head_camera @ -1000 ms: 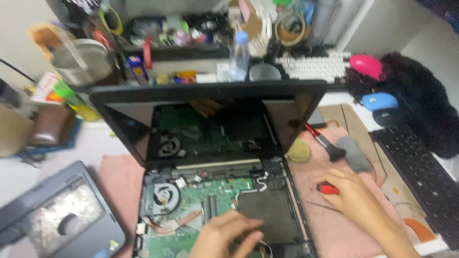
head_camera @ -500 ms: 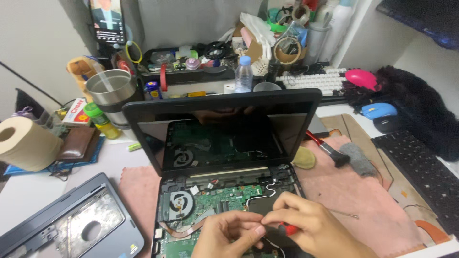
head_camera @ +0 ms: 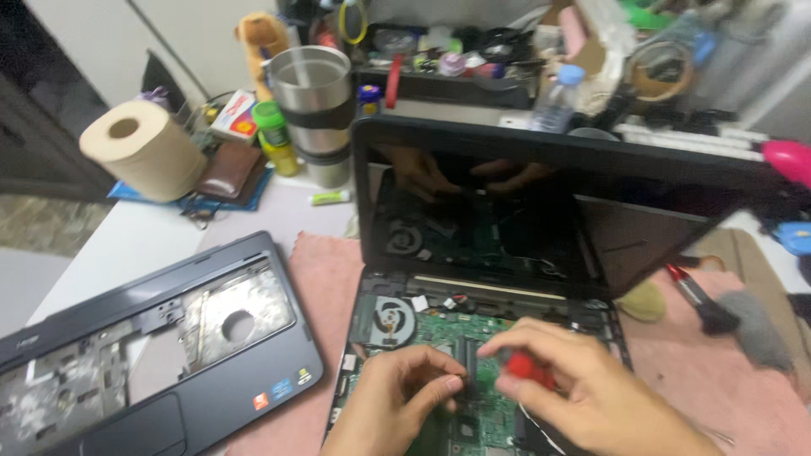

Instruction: The person works on the internal components of a laptop, handling small wires and connectors, using a screwdriver to remove and replace screws, and inserting a memory module.

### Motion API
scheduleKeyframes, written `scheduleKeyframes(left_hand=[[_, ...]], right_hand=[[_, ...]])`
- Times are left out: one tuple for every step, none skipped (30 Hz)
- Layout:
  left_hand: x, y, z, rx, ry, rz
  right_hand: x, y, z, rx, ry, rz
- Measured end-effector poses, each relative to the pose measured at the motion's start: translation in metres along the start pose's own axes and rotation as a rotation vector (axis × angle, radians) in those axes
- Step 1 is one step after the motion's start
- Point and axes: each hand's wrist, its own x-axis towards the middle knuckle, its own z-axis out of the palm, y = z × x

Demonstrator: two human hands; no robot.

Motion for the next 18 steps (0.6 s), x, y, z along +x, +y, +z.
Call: scheduleKeyframes(left_hand=[[0.0, -0.002, -0.005, 0.119, 0.049, 0.086], [0.001, -0.003, -0.009, 0.236, 0.1, 0.17], [0.0, 0.0, -0.014, 0.226, 0.115, 0.164], [0.0, 0.003, -0.018, 0.258, 0.125, 0.251], [0.0, 0.005, -0.021, 0.291, 0.135, 0.336], [0.001, 0.006, -0.023, 0.284, 0.145, 0.329], [0.001, 0.006, -0.024, 0.286, 0.174, 0.31], [0.002, 0.006, -0.026, 0.29, 0.202, 0.289], [0.002, 0.011, -0.027, 0.284, 0.211, 0.28], [0.001, 0.015, -0.03, 0.33, 0.212, 0.327], [0.001, 0.02, -0.032, 0.377, 0.212, 0.373], [0.006, 0.016, -0.036, 0.374, 0.221, 0.362], [0.01, 0.013, -0.041, 0.443, 0.25, 0.444], [0.015, 0.011, -0.046, 0.514, 0.276, 0.528], [0.015, 0.014, -0.048, 0.513, 0.283, 0.519], [0.016, 0.017, -0.05, 0.549, 0.279, 0.555], [0.016, 0.021, -0.052, 0.585, 0.274, 0.59], [0.017, 0.021, -0.053, 0.584, 0.281, 0.586]], right_hand=[[0.003, 0.003, -0.001, 0.045, 0.081, -0.124], [0.006, 0.005, -0.004, 0.091, 0.161, -0.249], [0.009, -0.002, -0.006, 0.088, 0.143, -0.253], [0.011, -0.009, -0.009, -0.029, 0.239, -0.299], [0.013, -0.016, -0.011, -0.146, 0.336, -0.346], [0.018, -0.02, -0.012, -0.145, 0.322, -0.348], [0.022, -0.023, -0.014, -0.104, 0.343, -0.3], [0.026, -0.026, -0.014, -0.061, 0.363, -0.25], [0.03, -0.036, -0.012, -0.06, 0.35, -0.251], [0.034, -0.045, -0.009, -0.025, 0.406, -0.285], [0.037, -0.055, -0.006, 0.011, 0.463, -0.317], [0.041, -0.055, -0.002, 0.016, 0.45, -0.317], [0.045, -0.055, 0.001, -0.037, 0.506, -0.33], [0.049, -0.055, 0.004, -0.092, 0.565, -0.344], [0.053, -0.056, 0.006, -0.088, 0.554, -0.345], [0.058, -0.058, 0.008, -0.099, 0.543, -0.403], [0.062, -0.06, 0.009, -0.11, 0.531, -0.462], [0.065, -0.062, 0.011, -0.109, 0.523, -0.465]])
